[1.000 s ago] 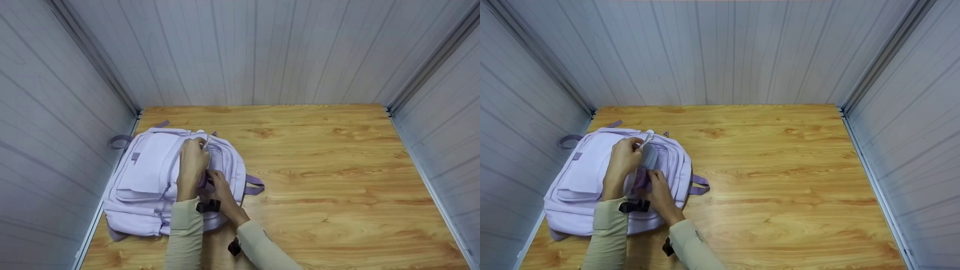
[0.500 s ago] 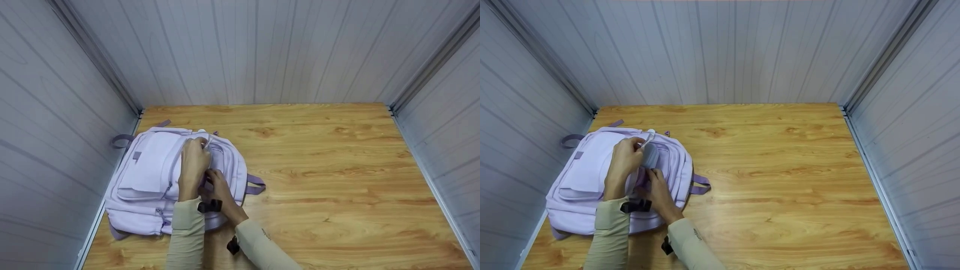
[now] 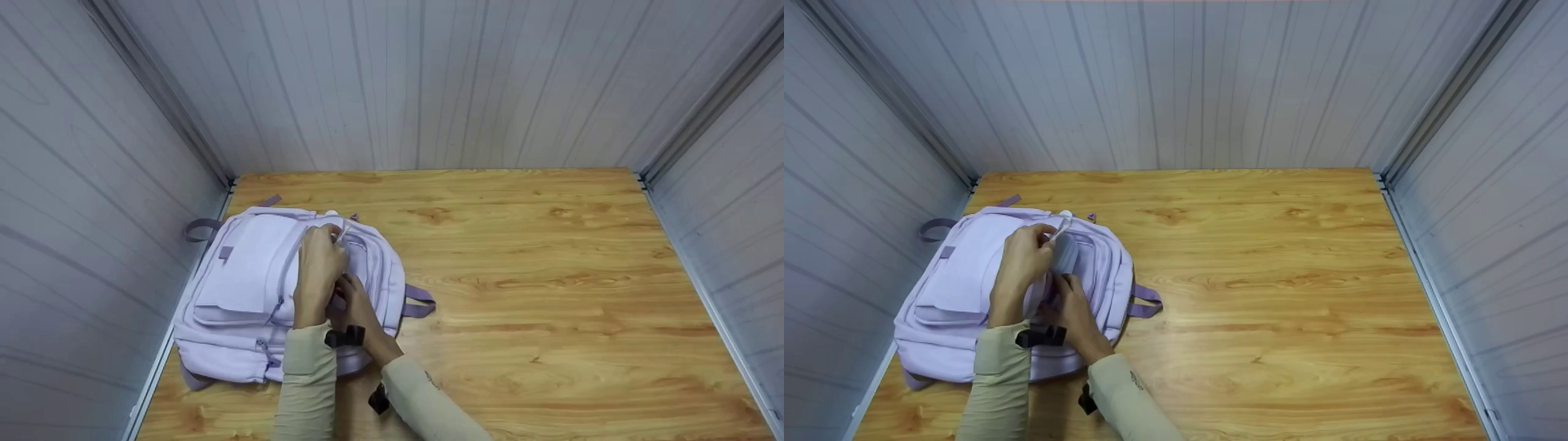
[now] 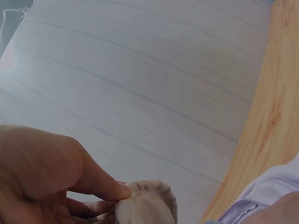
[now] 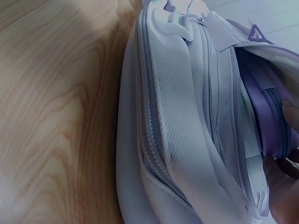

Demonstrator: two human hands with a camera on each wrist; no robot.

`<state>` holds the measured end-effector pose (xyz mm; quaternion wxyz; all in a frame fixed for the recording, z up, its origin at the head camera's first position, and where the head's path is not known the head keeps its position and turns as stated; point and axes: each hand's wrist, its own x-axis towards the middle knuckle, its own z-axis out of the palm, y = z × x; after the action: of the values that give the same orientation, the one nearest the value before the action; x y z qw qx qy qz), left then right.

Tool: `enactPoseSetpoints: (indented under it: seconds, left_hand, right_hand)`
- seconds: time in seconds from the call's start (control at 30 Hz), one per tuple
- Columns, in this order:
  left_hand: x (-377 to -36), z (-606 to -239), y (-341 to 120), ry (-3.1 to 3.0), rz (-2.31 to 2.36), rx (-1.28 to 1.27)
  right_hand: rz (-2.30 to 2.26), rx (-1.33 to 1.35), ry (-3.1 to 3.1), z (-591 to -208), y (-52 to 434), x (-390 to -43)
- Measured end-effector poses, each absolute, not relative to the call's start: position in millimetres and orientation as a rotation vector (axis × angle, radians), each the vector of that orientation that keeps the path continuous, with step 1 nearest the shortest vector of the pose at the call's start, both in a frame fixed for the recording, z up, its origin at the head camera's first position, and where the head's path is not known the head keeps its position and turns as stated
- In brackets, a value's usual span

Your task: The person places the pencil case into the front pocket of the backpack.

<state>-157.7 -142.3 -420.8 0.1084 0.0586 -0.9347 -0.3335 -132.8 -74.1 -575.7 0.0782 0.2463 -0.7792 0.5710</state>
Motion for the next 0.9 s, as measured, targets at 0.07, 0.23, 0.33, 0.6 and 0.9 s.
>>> enactPoseSetpoints:
  seconds: [0.07,0.23,0.33,0.6,0.9]
  left_hand:
    - [-157.9,-420.9,-142.4,-2.749,-0.989,0.168]
    - [-158.3,-421.2,-142.7,-2.756,-1.003,0.168]
    - [-158.2,-421.2,-142.7,-2.749,-1.010,0.172]
    - [-157.7,-422.1,-143.3,-2.733,-1.002,0.165]
    - [-156.8,-423.1,-143.2,-2.727,-1.009,0.176]
  right_hand:
    - [1.679,0.744,-2.347,-575.9,-73.7,-133.2]
    - [1.636,0.742,-2.375,-575.3,-73.1,-133.6]
    - [1.582,0.737,-2.383,-574.1,-73.5,-133.9]
    - [1.468,0.768,-2.358,-575.9,-74.5,-134.9]
    - [1.488,0.817,-2.315,-580.1,-76.1,-137.1]
